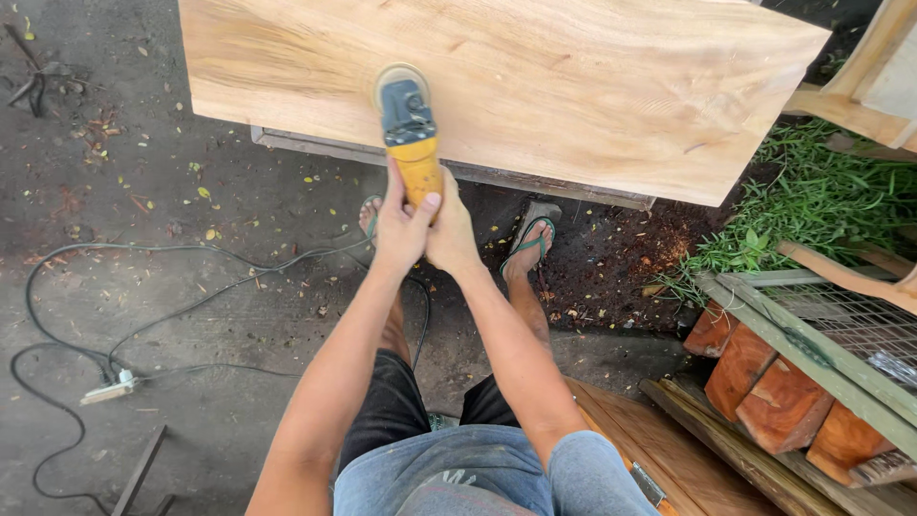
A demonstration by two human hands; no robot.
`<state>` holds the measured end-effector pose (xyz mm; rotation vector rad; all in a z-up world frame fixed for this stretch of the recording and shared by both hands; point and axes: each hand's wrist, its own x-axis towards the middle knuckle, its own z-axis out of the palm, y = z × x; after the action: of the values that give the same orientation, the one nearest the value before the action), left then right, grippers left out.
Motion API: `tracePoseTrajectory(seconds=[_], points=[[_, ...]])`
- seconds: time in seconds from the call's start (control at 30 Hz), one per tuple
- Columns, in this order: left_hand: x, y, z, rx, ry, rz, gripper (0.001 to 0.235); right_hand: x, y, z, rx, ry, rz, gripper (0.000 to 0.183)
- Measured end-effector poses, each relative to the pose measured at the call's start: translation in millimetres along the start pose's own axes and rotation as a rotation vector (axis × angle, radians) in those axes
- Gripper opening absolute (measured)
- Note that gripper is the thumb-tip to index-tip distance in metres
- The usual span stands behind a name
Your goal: The person uses a handheld electric sander to smooth the surface of a rectangular wooden board placed on a workbench. The person moves the sander across the board in overlapping passes, then flips the board over to sand the other side.
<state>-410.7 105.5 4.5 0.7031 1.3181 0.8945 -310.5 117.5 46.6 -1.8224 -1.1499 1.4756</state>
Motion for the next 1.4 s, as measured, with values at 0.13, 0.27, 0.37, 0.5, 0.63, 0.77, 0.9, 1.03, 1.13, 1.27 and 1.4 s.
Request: tracePoseTrajectory(seconds=[0.13,0.27,0.37,0.5,0.63,0.77,0.9,1.03,1.13,1.27,1.4], points=[[-11.3,-19.4,38.4,-0.125,-0.043,-0.002,0.092,-17.7,31.8,-29.8,-0.007,0.057,-0.066,0.076],[-11.9,-13.2,28.6,-0.016,-0.082,-0.052,0.092,-18.9,29.9,-16.7,0.111,0.084,-0.003,0.074],[-8.8,0.9,-4.5,0.073,0.002,-0.214,0.095,-10.5,11.2,10.0,0.089,0.021,0.001,0.074],[-12.7,9.2,-39.1,-0.009,0.082,0.01,0.089,-1.7,0.4,34.2,-0.026,-0.118,-0.06,0.075],[-15.0,9.8,-23.0,0.19,0.065,-0.013,0.089,-7.5,15.0,22.1,0.026,-0.053,-0.049,0.073],[-19.3,-7.4,54.2,0.028,-0.117,-0.111,0.091,-29.8,58.9,-35.3,0.036,0.133,0.11,0.075],[-13.9,-11.4,93.2,0.363,-0.127,-0.162,0.094,-27.9,76.7,-68.3,0.076,0.22,-0.026,0.075],[-14.4,-3.6,75.0,0.234,-0.043,-0.065,0.094,-19.4,59.1,-60.3,0.172,0.085,0.036,0.07],[-17.1,-6.5,63.5,0.215,0.025,0.037,0.082,-14.9,51.3,-66.6,0.035,0.015,-0.154,0.073],[-21.4,-27.6,96.1,0.067,-0.088,0.057,0.088,-20.9,59.1,-97.5,0.018,0.075,-0.019,0.077],[-27.1,-55.7,175.6,0.277,-0.09,-0.121,0.09,-36.3,91.6,-164.2,0.108,0.157,0.082,0.074]])
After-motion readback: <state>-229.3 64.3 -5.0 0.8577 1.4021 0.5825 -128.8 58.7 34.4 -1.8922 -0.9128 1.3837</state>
